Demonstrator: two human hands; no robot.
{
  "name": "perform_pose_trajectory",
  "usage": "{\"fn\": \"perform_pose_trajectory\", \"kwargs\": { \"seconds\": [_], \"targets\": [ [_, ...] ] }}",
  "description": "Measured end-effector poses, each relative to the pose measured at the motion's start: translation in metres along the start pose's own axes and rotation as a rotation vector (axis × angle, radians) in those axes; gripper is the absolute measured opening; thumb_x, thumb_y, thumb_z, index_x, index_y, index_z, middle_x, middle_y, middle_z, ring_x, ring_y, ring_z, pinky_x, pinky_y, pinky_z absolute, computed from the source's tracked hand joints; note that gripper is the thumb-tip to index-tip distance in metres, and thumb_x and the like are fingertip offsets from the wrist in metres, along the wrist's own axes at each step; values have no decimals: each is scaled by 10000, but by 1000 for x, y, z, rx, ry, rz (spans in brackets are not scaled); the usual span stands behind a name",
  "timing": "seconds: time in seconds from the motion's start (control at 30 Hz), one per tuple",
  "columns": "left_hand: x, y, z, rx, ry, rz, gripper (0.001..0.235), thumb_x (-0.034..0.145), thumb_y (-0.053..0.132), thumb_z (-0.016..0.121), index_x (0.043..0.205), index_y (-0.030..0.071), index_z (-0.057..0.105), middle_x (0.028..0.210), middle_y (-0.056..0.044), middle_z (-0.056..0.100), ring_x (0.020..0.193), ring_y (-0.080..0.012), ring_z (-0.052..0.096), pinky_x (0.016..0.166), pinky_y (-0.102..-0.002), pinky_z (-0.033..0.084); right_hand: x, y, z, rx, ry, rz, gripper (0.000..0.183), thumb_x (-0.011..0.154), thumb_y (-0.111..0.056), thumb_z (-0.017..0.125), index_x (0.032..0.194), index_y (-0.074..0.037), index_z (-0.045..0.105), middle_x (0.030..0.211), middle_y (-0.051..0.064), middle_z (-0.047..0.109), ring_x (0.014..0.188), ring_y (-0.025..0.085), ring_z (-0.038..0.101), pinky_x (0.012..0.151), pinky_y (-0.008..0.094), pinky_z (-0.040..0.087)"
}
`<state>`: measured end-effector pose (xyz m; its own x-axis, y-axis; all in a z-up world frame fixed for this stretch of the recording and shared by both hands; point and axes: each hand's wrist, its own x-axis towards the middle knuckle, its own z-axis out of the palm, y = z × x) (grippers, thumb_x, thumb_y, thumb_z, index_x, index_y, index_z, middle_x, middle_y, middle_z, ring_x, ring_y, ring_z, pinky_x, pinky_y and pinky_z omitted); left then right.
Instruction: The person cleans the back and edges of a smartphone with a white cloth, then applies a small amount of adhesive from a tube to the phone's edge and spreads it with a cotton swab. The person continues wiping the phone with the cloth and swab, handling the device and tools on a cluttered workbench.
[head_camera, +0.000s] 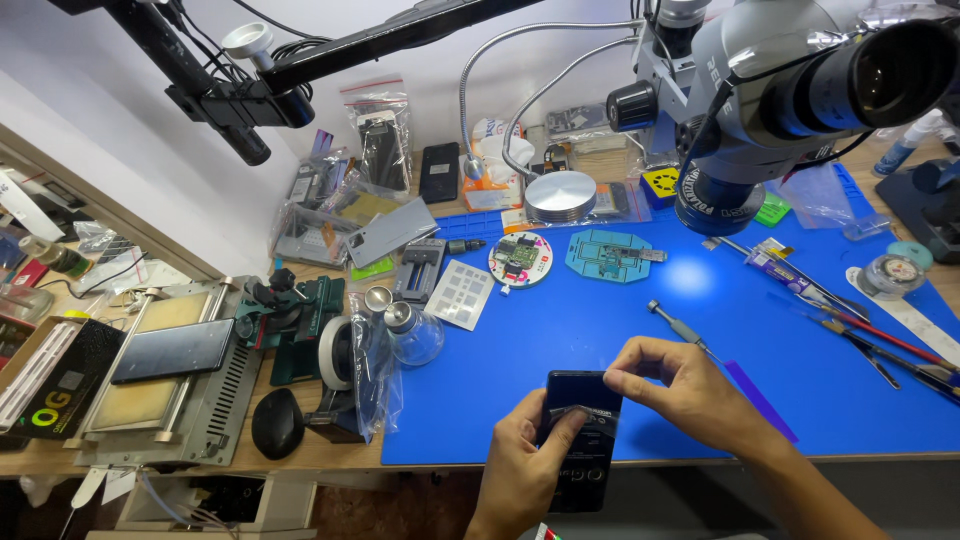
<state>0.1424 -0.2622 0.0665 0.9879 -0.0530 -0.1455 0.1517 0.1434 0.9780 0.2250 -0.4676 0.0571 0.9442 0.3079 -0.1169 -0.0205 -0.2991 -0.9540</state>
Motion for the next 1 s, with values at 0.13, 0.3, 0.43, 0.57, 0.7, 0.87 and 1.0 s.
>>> {"fn": "perform_pose_trajectory", "kwargs": {
  "seconds": [0.13, 0.3, 0.43, 0.57, 0.7, 0.87, 1.0],
  "targets": [
    [-6, -1, 0, 3, 1, 14, 289, 982, 191, 690, 1231, 57, 751, 1021, -49, 793, 948, -121, 729, 837, -289, 650, -7, -13, 9, 38, -37, 40, 188, 837, -256, 859, 900, -84, 814, 791, 27, 783, 765, 128, 713, 766, 278, 570],
    [-11, 0, -1, -65, -2, -33, 309, 978, 158, 692, 1259, 41, 744, 1031, -83, 802, 941, -148, 745, 828, -299, 661, -18, -19, 16, 127, -69, 62, 283, 799, -157, 895, 1060, -76, 823, 971, 45, 856, 933, 137, 811, 813, 276, 656],
    [-13, -2, -2, -96, -1, -46, 305, 969, 153, 706, 1247, 35, 743, 1032, -96, 805, 934, -155, 749, 830, -299, 655, -22, -19, 18, 75, -17, 45, 187, 833, -199, 872, 970, -72, 872, 843, 30, 797, 831, 132, 731, 772, 279, 599],
    [-15, -1, -2, -83, 9, -63, 316, 960, 171, 715, 1244, 36, 749, 1023, -100, 809, 921, -164, 758, 823, -309, 668, -26, -24, 18, 32, 0, 57, 179, 852, -223, 849, 952, -80, 888, 808, 16, 779, 807, 124, 696, 759, 278, 549],
    [-16, 0, -2, -85, -1, -44, 327, 959, 178, 716, 1253, 38, 745, 1027, -95, 806, 924, -164, 756, 826, -317, 676, -28, -25, 19, 18, 4, 59, 172, 855, -230, 846, 936, -85, 891, 807, 8, 774, 815, 121, 693, 770, 277, 540],
    [-17, 1, -4, -86, -30, -43, 345, 957, 192, 714, 1263, 36, 738, 1081, -103, 815, 982, -188, 783, 870, -321, 683, -31, -27, 20, 43, -2, 57, 175, 863, -232, 841, 923, -77, 897, 795, 11, 759, 810, 122, 676, 776, 277, 512],
    [-14, -9, -7, -132, -11, -59, 329, 955, 150, 725, 1255, 16, 738, 1028, -119, 812, 912, -190, 774, 818, -318, 669, -27, -21, 14, 9, -17, -36, 307, 891, -335, 738, 966, -110, 933, 897, -10, 885, 878, 102, 765, 825, 270, 560]
  ]
}}
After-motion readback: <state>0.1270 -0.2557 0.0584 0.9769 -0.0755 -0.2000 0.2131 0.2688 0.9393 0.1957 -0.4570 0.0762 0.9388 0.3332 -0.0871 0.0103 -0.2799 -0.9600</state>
